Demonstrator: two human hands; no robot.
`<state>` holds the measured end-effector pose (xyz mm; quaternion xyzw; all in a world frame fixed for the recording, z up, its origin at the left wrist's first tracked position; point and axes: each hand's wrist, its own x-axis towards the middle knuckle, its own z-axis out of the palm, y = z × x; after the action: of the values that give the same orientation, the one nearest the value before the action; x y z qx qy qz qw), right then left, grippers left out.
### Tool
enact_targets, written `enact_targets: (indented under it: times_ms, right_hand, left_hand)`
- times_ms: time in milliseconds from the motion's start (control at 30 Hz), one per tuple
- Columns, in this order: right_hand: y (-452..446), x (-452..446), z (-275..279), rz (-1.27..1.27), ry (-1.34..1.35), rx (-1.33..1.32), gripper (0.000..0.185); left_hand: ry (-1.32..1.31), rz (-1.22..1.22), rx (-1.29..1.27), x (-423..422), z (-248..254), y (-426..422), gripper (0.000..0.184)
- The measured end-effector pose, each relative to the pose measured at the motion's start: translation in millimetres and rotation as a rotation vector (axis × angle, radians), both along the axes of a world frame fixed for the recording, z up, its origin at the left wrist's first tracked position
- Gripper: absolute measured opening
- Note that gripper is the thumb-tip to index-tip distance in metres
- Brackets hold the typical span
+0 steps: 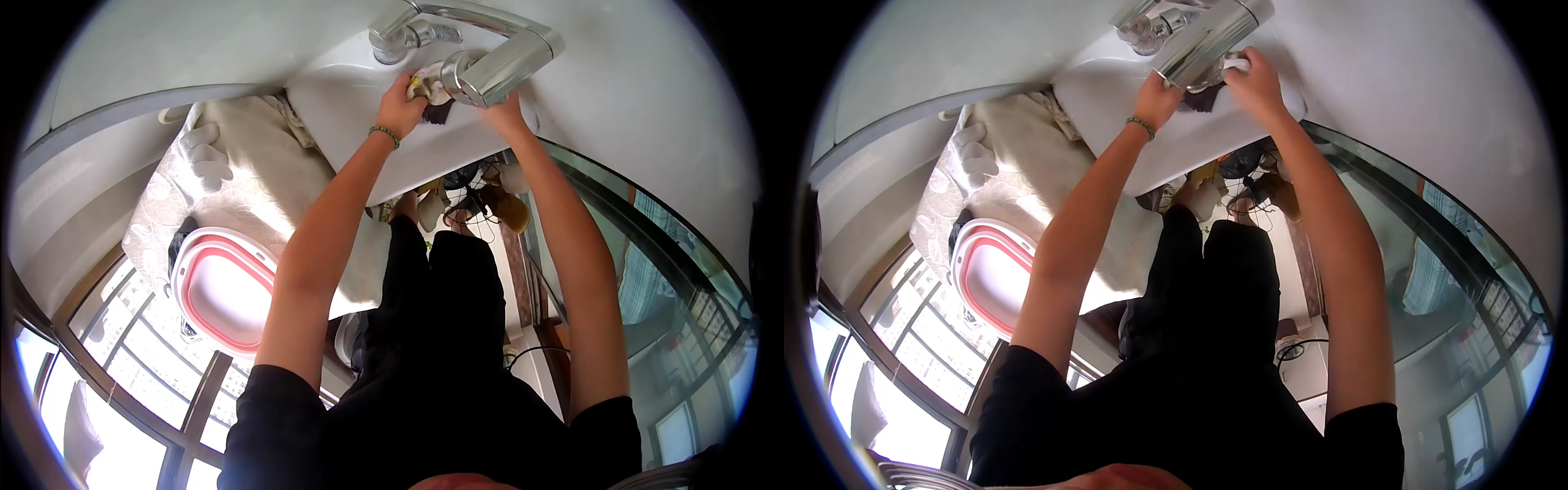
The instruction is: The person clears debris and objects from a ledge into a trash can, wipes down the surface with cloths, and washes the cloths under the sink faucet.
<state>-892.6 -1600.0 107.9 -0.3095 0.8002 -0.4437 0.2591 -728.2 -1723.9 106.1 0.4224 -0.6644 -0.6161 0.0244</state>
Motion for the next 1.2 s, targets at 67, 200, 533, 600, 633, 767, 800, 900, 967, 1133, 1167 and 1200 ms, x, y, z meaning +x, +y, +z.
enact_targets:
  times_ms: [67,200,533,600,633,767,800,900,967,1133,1167,1200]
  right_hand:
    - [-3,4,23,-0.154,-0.315,-0.164,0.024]
    - [3,29,42,0.135,0.313,-0.09,0.027]
    - [-33,74,23,-0.257,-0.268,0.018,0.039]
    - [-42,72,10,-0.428,-0.522,-0.113,0.037]
    - [-41,69,12,-0.443,-0.702,-0.193,0.035]
    - [-38,49,8,-0.448,-1.242,-0.261,0.029]
    - [-36,51,13,-0.405,-1.202,-0.212,0.033]
    - [-37,44,12,-0.217,-0.996,0.086,0.041]
    - [-33,40,50,-0.062,-0.767,0.116,0.039]
    - [-21,23,51,0.283,-0.513,0.188,0.038]
    - [-20,20,48,0.347,-0.479,0.207,0.043]
    - [-19,18,45,0.412,-0.367,0.258,0.043]
  left_hand:
    - [0.319,0.241,0.631,-14,18,5,0.052]
    - [0.532,0.424,1.086,-35,22,6,0.057]
    - [0.548,0.4,0.526,-56,-85,29,0.038]
    - [0.473,0.367,0.126,-61,-63,30,0.043]
    - [0.396,0.366,0.073,-59,-24,27,0.04]
    - [0.341,0.1,-0.333,-37,12,8,0.032]
    - [0.312,0.185,-0.033,-27,35,8,0.024]
    - [0.402,0.196,-0.125,5,37,-6,0.029]
    - [0.255,0.027,-0.245,25,55,-19,0.038]
    - [-0.003,-0.278,-0.678,50,63,-36,0.04]
    - [-0.081,-0.356,-0.755,51,62,-38,0.04]
    - [-0.098,-0.392,-0.811,52,63,-36,0.04]
